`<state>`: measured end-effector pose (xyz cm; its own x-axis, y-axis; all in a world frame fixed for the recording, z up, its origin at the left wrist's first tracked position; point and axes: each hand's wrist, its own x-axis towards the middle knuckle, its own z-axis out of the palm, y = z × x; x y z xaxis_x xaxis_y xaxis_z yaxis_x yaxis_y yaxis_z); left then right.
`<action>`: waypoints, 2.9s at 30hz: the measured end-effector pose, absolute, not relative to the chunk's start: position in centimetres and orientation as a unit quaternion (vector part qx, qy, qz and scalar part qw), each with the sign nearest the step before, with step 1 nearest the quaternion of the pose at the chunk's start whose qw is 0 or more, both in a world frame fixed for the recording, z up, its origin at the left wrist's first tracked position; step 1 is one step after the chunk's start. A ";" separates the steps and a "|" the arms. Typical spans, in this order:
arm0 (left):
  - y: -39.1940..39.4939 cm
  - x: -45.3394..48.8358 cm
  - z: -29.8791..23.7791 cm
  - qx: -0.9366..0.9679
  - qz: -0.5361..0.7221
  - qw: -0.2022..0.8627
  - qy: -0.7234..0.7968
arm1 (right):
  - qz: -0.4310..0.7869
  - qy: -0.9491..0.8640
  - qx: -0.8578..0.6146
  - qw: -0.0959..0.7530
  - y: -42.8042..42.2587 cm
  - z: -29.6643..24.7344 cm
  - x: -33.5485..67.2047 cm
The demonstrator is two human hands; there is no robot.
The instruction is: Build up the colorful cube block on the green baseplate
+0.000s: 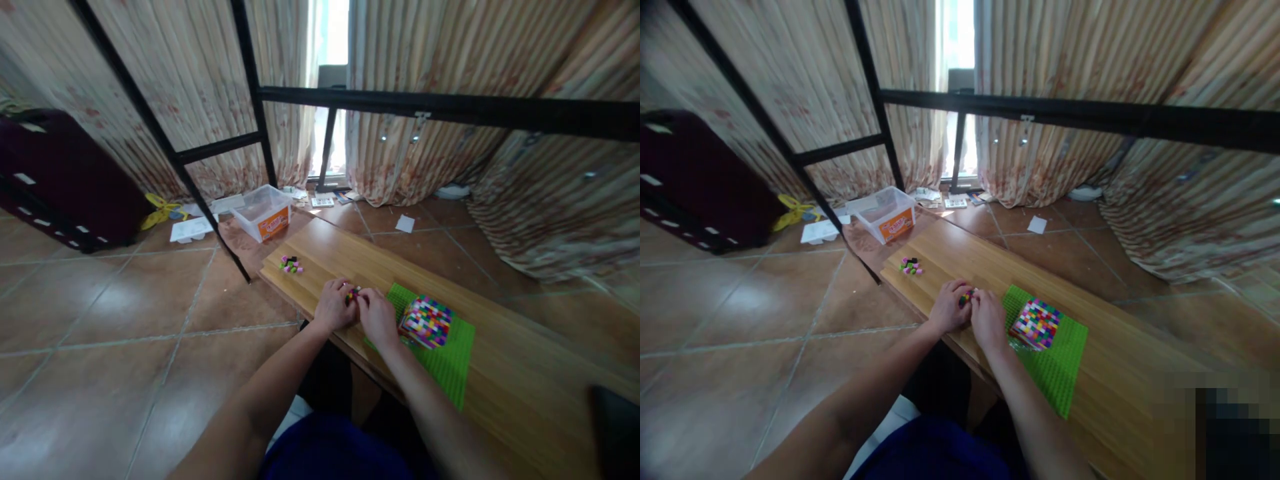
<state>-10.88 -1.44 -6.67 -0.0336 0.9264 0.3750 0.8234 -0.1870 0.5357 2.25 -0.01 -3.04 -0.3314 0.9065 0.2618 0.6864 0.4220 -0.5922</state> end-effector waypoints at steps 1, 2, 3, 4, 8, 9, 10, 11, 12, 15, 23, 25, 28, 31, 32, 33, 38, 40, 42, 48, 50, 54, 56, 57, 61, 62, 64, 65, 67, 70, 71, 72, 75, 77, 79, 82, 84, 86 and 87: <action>-1.4 -11.0 -6.6 0.689 0.340 0.074 0.635 | 0.199 -0.790 -0.497 0.299 -1.0 -2.6 2.7; -1.4 -11.0 -6.6 0.687 0.340 0.070 0.639 | 0.205 -0.786 -0.494 0.310 -2.2 -2.3 3.2; -1.3 -11.1 -6.6 0.686 0.341 0.066 0.639 | 0.210 -0.780 -0.496 0.319 -3.5 -2.0 3.9; -1.2 -11.2 -6.7 0.686 0.344 0.062 0.638 | 0.218 -0.769 -0.500 0.333 -4.8 -1.8 4.8; -0.9 -11.4 -6.7 0.694 0.347 0.056 0.629 | 0.297 -0.641 -0.553 0.443 -9.3 -1.6 9.5; -0.8 -11.4 -6.7 0.695 0.346 0.056 0.628 | 0.301 -0.607 -0.574 0.461 -9.9 -1.6 10.9; -0.8 -11.5 -6.7 0.696 0.345 0.055 0.627 | 0.301 -0.575 -0.594 0.475 -10.2 -1.6 12.3; -0.8 -11.5 -6.7 0.698 0.344 0.055 0.626 | 0.302 -0.546 -0.612 0.486 -10.1 -1.6 13.6; -0.8 -11.5 -6.6 0.699 0.342 0.054 0.626 | 0.302 -0.516 -0.627 0.500 -9.8 -1.5 14.8; -0.8 -11.6 -6.7 0.702 0.336 0.052 0.627 | 0.305 -0.444 -0.639 0.549 -7.4 -1.1 17.0; -0.8 -11.6 -6.8 0.698 0.340 0.053 0.628 | 0.321 -0.417 -0.601 0.602 -2.3 -0.9 16.3; -0.8 -11.6 -6.8 0.696 0.344 0.055 0.627 | 0.316 -0.428 -0.602 0.596 -2.0 -1.0 16.3; -0.8 -11.5 -6.7 0.696 0.345 0.057 0.627 | 0.295 -0.461 -0.605 0.579 -1.8 -1.2 16.4; -0.9 -11.5 -6.6 0.699 0.339 0.056 0.627 | 0.272 -0.483 -0.611 0.565 -1.7 -1.5 16.4; -0.9 -11.5 -6.6 0.700 0.336 0.054 0.628 | 0.266 -0.488 -0.613 0.562 -1.7 -1.6 16.4; -0.9 -11.5 -6.6 0.701 0.333 0.053 0.629 | 0.262 -0.492 -0.614 0.558 -1.6 -1.6 16.4; -1.0 -11.6 -6.6 0.703 0.326 0.054 0.630 | 0.244 -0.513 -0.612 0.550 -1.5 -1.8 16.4; -1.0 -11.6 -6.5 0.703 0.323 0.053 0.631 | 0.233 -0.524 -0.611 0.546 -1.5 -1.8 16.5; -1.0 -11.5 -6.4 0.703 0.321 0.054 0.632 | 0.219 -0.540 -0.607 0.541 -1.4 -1.8 16.5; -1.1 -11.4 -6.1 0.703 0.318 0.056 0.633 | 0.192 -0.572 -0.583 0.544 -1.4 -1.4 16.5; -1.1 -11.4 -6.1 0.702 0.319 0.055 0.634 | 0.186 -0.578 -0.581 0.542 -1.5 -1.3 16.6; -1.2 -11.4 -6.2 0.700 0.320 0.057 0.636 | 0.183 -0.581 -0.586 0.533 -1.4 -1.1 16.7; -1.2 -11.4 -6.2 0.700 0.320 0.060 0.635 | 0.183 -0.580 -0.587 0.534 -1.4 -1.2 16.8; -1.2 -11.4 -6.2 0.700 0.321 0.060 0.636 | 0.183 -0.580 -0.585 0.537 -1.4 -1.2 16.8; -1.2 -11.4 -6.3 0.698 0.319 0.059 0.639 | 0.197 -0.573 -0.574 0.550 -1.6 -1.6 17.0; -1.2 -11.3 -6.3 0.698 0.318 0.059 0.639 | 0.206 -0.566 -0.574 0.554 -1.6 -1.8 17.0; -1.2 -11.3 -6.4 0.698 0.317 0.060 0.639 | 0.228 -0.548 -0.577 0.561 -1.7 -2.0 17.0; -1.3 -11.3 -6.4 0.698 0.317 0.060 0.639 | 0.236 -0.538 -0.581 0.563 -1.7 -2.0 17.0; -1.3 -11.3 -6.4 0.698 0.319 0.061 0.638 | 0.246 -0.523 -0.590 0.563 -1.6 -2.2 17.0; -1.3 -11.3 -6.4 0.699 0.321 0.062 0.636 | 0.245 -0.519 -0.600 0.558 -1.5 -2.2 17.0; -1.3 -11.3 -6.4 0.699 0.321 0.063 0.636 | 0.243 -0.521 -0.601 0.555 -1.4 -2.2 17.0; -1.3 -11.3 -6.4 0.699 0.320 0.063 0.636 | 0.242 -0.523 -0.601 0.554 -1.4 -2.2 17.0; -1.3 -11.3 -6.4 0.700 0.320 0.063 0.635 | 0.237 -0.531 -0.597 0.552 -1.4 -2.1 17.0; -1.3 -11.3 -6.4 0.699 0.321 0.063 0.635 | 0.225 -0.542 -0.594 0.550 -1.4 -2.0 17.0; -1.3 -11.3 -6.4 0.698 0.322 0.065 0.636 | 0.213 -0.552 -0.591 0.548 -1.4 -1.9 17.0; -1.3 -11.3 -6.4 0.697 0.323 0.066 0.637 | 0.211 -0.555 -0.589 0.548 -1.3 -1.8 17.0; -1.4 -11.3 -6.4 0.697 0.324 0.065 0.636 | 0.213 -0.551 -0.591 0.549 -1.2 -1.9 17.1; -1.4 -11.3 -6.3 0.696 0.325 0.064 0.636 | 0.217 -0.549 -0.594 0.547 -1.2 -2.1 17.2; -1.4 -11.3 -6.3 0.697 0.326 0.063 0.636 | 0.219 -0.546 -0.596 0.547 -1.3 -2.1 17.2</action>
<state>-11.26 -1.38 -6.31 -0.0212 0.9273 0.3736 0.8446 -0.1834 0.5030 17.22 -1.26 -2.11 0.3083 0.8903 0.3353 0.4103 0.1935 -0.8912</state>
